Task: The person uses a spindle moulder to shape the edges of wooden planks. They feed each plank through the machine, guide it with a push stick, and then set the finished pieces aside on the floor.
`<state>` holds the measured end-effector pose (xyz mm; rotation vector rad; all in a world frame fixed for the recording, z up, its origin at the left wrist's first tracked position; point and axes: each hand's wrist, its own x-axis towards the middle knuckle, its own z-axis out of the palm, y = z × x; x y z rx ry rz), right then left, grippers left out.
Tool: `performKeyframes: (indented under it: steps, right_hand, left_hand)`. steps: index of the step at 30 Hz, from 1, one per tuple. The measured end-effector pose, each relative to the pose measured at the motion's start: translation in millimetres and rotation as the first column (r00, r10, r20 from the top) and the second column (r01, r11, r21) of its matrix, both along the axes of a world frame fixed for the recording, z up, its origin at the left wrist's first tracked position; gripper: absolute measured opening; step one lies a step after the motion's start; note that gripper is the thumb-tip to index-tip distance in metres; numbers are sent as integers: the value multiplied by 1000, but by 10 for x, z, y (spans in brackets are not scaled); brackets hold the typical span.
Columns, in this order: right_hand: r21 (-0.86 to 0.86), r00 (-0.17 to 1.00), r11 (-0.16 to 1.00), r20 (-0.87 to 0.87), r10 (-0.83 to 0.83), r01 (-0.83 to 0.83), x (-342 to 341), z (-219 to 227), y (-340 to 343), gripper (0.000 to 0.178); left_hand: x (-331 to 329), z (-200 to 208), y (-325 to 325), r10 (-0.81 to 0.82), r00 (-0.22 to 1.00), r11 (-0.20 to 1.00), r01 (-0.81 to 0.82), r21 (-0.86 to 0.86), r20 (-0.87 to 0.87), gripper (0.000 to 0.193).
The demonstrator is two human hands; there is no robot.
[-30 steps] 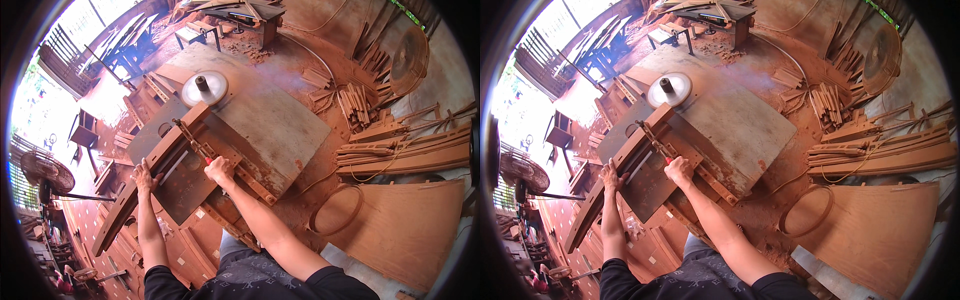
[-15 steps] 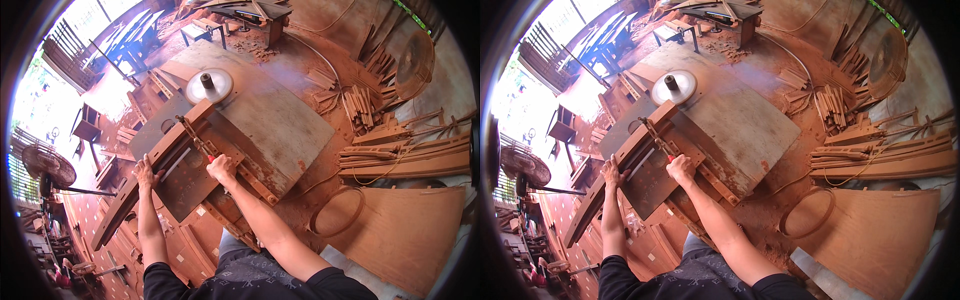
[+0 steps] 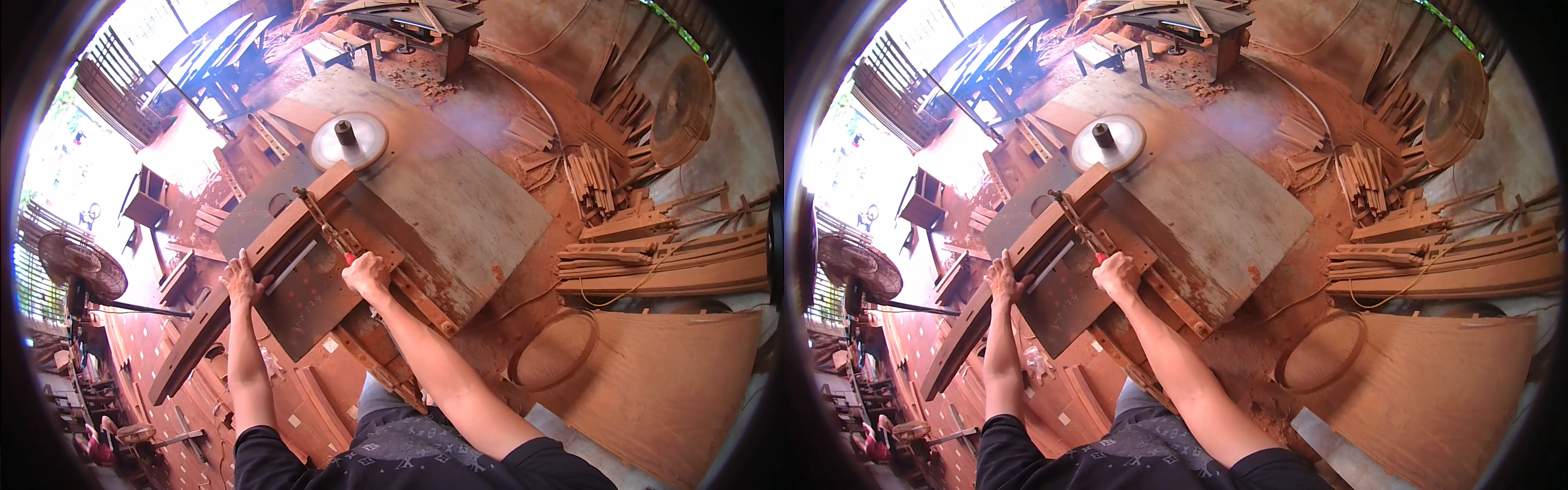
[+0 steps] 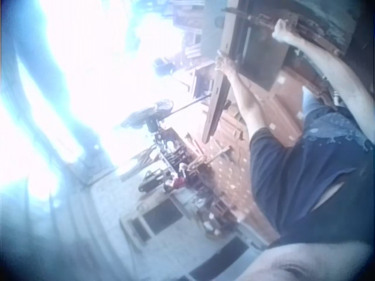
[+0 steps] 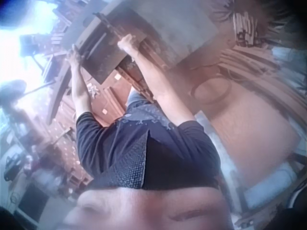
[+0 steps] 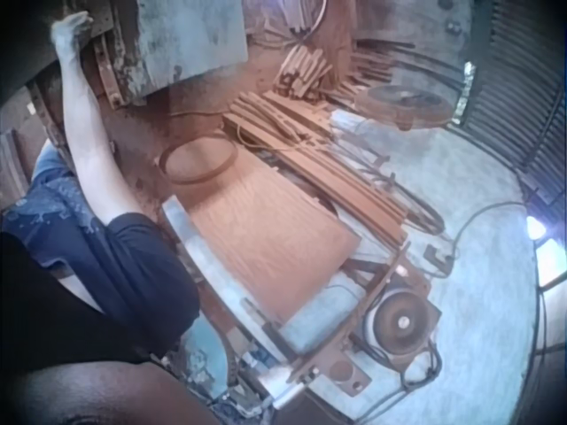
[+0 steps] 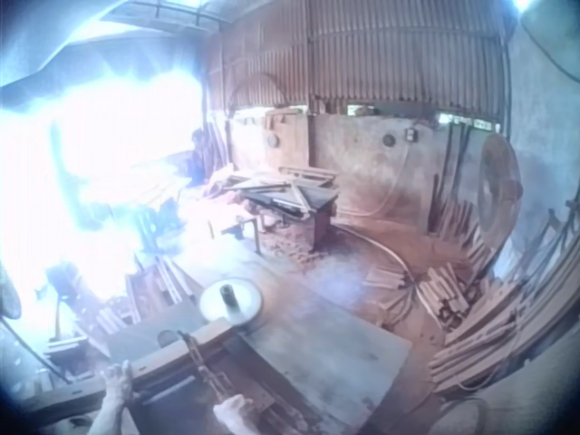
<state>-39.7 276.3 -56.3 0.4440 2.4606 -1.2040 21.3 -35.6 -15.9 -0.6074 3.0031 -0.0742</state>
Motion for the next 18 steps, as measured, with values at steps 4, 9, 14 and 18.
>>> performKeyframes:
  steps: [4,9,14,18]
  right_hand:
    - [-40,992,993,40,116,-114,121,300,36,41]
    - [52,995,999,-101,21,-15,10,8,28,31]
    - [-22,996,998,-56,64,-66,128,328,125,33]
    - [30,995,995,21,98,-99,117,456,234,34]
  left_hand:
    - [187,-34,-119,39,999,999,-39,10,25,121]
    - [-31,50,22,-5,1000,1000,5,-7,1,122]
    - [76,8,-53,3,1000,1000,-3,-27,24,123]
    - [50,-27,6,-25,1000,1000,25,-8,9,123]
